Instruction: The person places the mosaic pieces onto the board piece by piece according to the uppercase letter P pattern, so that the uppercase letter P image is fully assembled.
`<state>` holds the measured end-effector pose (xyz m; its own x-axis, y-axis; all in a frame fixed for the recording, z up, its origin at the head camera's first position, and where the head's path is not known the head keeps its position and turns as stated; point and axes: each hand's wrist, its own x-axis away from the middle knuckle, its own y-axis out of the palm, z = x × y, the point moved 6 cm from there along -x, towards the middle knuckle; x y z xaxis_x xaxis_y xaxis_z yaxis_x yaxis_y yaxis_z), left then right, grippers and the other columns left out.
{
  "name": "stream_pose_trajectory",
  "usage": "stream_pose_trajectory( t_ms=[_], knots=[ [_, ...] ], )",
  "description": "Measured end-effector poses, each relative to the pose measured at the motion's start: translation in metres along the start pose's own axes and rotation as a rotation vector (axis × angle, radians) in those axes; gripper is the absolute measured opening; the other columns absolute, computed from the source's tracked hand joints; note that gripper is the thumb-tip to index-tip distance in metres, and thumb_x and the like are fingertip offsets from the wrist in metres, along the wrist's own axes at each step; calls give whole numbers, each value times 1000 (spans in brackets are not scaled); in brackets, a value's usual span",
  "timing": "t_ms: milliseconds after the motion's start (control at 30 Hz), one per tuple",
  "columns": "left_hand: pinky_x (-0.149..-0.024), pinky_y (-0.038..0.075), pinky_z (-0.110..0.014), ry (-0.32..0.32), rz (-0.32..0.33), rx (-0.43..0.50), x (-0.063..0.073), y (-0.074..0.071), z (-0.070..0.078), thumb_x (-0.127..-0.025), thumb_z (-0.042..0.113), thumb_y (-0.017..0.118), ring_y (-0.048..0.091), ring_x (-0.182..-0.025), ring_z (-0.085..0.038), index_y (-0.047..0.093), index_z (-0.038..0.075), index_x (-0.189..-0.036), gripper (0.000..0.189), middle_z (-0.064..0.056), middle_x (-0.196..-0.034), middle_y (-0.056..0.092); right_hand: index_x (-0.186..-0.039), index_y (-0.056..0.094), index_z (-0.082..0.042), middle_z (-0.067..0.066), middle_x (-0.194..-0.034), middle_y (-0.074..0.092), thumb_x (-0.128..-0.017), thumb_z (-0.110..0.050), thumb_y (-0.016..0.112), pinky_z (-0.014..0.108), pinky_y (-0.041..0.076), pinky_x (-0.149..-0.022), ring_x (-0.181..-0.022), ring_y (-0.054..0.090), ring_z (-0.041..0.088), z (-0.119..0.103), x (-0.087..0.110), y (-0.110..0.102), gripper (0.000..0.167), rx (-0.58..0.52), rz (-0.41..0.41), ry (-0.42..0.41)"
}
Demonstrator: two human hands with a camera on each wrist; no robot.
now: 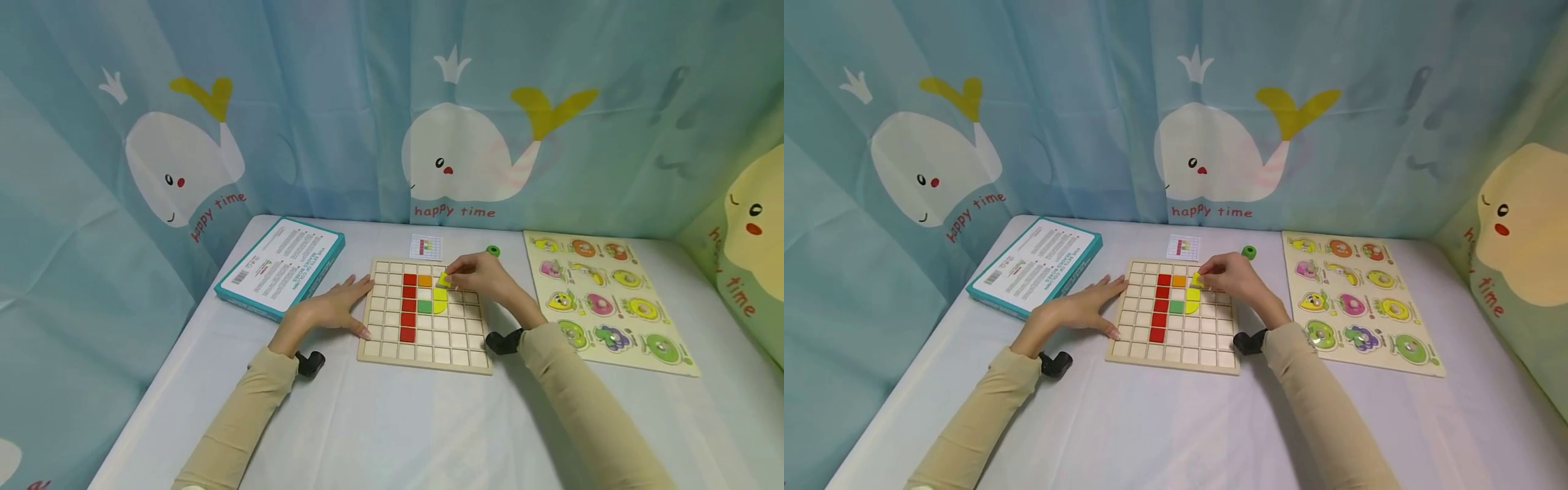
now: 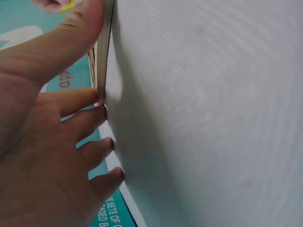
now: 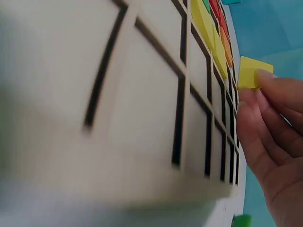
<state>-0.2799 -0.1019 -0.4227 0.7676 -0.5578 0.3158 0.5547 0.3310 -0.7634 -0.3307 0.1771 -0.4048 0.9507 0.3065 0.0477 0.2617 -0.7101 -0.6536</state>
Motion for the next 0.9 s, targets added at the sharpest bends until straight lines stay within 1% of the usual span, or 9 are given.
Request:
stream_pose_trajectory(
  t_ms=[67,167,267,500,600,700,800,900],
  knots=[
    [-129,8,-55,-2,0,-3,0,0,1,-83,35,86,-1,-161,-32,20,8,-165,109,-8,-174,8,-105,75,1,18,-103,75,-97,-10,69,28,60,-73,-83,70,22,-2,-3,5,15,5,-10,-3],
    [-129,8,-55,-9,-1,-8,0,1,2,-83,35,86,0,-161,-32,20,9,-165,109,-7,-174,7,-104,76,1,17,-101,76,-96,-9,70,27,58,-73,-82,69,22,-4,-6,9,13,44,-10,-14],
    [-129,8,-55,-8,-1,-9,-1,2,4,-83,35,86,0,-161,-32,20,9,-165,109,-7,-174,7,-103,76,0,16,-99,76,-96,-8,71,28,56,-76,-83,68,21,-4,-8,9,12,91,-1,-27],
    [-129,9,-55,-13,-9,-32,-3,2,7,-84,36,85,-1,-161,-32,19,9,-165,108,-7,-174,7,-101,77,-1,13,-98,77,-96,-8,71,34,54,-80,-85,66,22,-3,-6,7,11,148,16,-39],
    [-129,9,-55,-11,-12,-37,-2,1,7,-84,36,85,-1,-161,-32,18,8,-165,108,-7,-174,7,-100,79,-1,13,-97,77,-96,-10,71,32,53,-77,-83,65,20,-4,-7,8,13,176,21,-52],
    [-129,8,-55,-9,-13,-35,-1,1,6,-84,35,85,-1,-161,-33,18,8,-165,109,-8,-174,7,-99,79,0,14,-95,78,-96,-10,71,29,53,-72,-77,65,18,-7,-9,11,14,196,31,-64],
    [-129,8,-55,-8,-16,-34,-1,2,6,-84,35,86,-1,-161,-33,18,7,-165,109,-8,-174,6,-97,80,2,15,-93,78,-96,-6,70,28,53,-68,-74,66,19,-10,-9,13,13,205,37,-69],
    [-129,8,-55,-11,-15,-33,0,1,5,-84,35,86,-1,-161,-33,19,8,-165,109,-8,-174,6,-95,80,2,16,-93,78,-96,-3,69,29,54,-68,-73,66,20,-12,-10,15,12,214,41,-68]
  ],
)
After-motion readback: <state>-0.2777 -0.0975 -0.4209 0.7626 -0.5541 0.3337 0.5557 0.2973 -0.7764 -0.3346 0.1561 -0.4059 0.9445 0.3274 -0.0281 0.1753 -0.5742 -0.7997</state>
